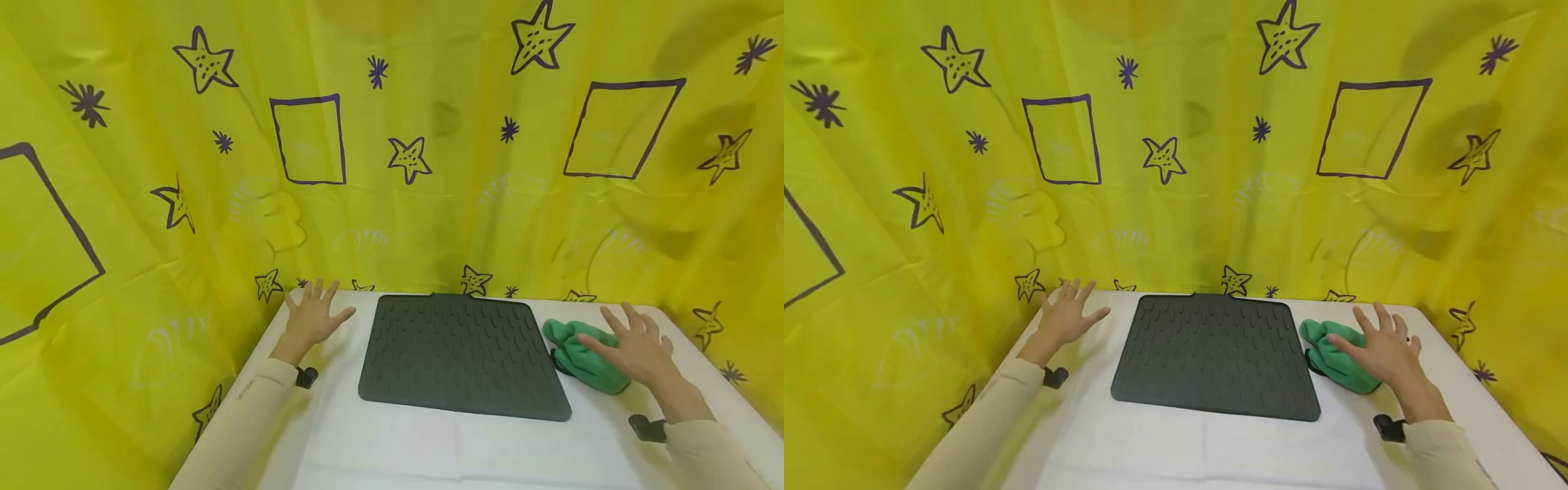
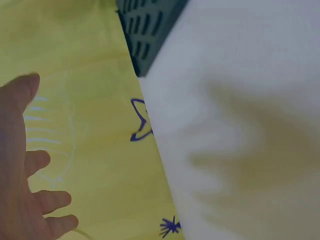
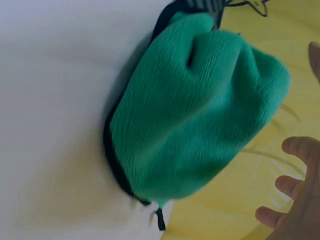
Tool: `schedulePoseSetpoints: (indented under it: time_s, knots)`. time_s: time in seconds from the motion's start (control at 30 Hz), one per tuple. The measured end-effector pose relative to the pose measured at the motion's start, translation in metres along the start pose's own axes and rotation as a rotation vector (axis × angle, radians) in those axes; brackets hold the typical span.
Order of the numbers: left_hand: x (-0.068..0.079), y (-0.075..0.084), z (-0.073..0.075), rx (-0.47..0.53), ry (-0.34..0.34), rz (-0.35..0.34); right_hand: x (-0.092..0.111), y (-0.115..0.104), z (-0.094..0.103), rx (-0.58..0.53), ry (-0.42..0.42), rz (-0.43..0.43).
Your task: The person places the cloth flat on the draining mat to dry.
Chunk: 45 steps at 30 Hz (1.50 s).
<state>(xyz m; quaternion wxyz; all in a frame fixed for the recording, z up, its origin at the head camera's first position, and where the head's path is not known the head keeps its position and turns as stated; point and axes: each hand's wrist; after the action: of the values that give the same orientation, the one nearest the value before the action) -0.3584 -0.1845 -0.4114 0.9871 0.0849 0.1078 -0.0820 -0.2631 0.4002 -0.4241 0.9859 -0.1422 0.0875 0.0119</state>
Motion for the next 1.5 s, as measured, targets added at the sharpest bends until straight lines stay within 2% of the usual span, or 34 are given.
schedulePoseSetpoints:
  time_s: [0.17, 0.27, 0.37, 0.43, 0.6, 0.73, 0.87, 1.0, 1.17, 1.33, 1.5]
  knots:
    - [0.003, 0.010, -0.009, 0.089, 0.139, -0.024, -0.004, -0.012, -0.013, -0.065, 0.089, 0.013]
    - [0.005, 0.017, -0.015, 0.163, 0.225, -0.022, -0.006, -0.023, -0.021, -0.147, 0.125, -0.004]
    - [0.007, 0.024, -0.024, 0.252, 0.252, 0.017, -0.009, -0.031, -0.032, -0.210, 0.130, -0.043]
    - [0.010, 0.027, -0.033, 0.306, 0.222, 0.060, -0.011, -0.035, -0.040, -0.233, 0.132, -0.091]
    - [0.019, 0.036, -0.054, 0.411, 0.075, 0.158, -0.010, -0.038, -0.055, -0.280, 0.149, -0.225]
    - [0.025, 0.045, -0.064, 0.475, 0.002, 0.196, -0.006, -0.033, -0.058, -0.315, 0.129, -0.342]
    - [0.027, 0.053, -0.073, 0.501, -0.037, 0.208, -0.001, -0.023, -0.058, -0.278, 0.092, -0.370]
    - [0.026, 0.058, -0.078, 0.486, -0.031, 0.198, 0.000, -0.015, -0.059, -0.212, 0.093, -0.320]
    - [0.023, 0.060, -0.078, 0.436, 0.012, 0.190, -0.001, -0.010, -0.059, -0.213, 0.120, -0.277]
    - [0.021, 0.060, -0.077, 0.407, 0.045, 0.201, -0.003, -0.011, -0.057, -0.238, 0.169, -0.300]
    - [0.021, 0.059, -0.077, 0.399, 0.066, 0.200, -0.004, -0.016, -0.050, -0.273, 0.265, -0.346]
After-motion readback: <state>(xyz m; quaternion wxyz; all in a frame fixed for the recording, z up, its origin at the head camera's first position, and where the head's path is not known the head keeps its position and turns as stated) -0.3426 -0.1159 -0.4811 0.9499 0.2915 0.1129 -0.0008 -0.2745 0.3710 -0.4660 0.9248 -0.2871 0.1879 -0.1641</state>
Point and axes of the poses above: each hand's wrist, its own x-axis away from the middle knuckle, its own z-axis out of the back of the hand, y = z × x
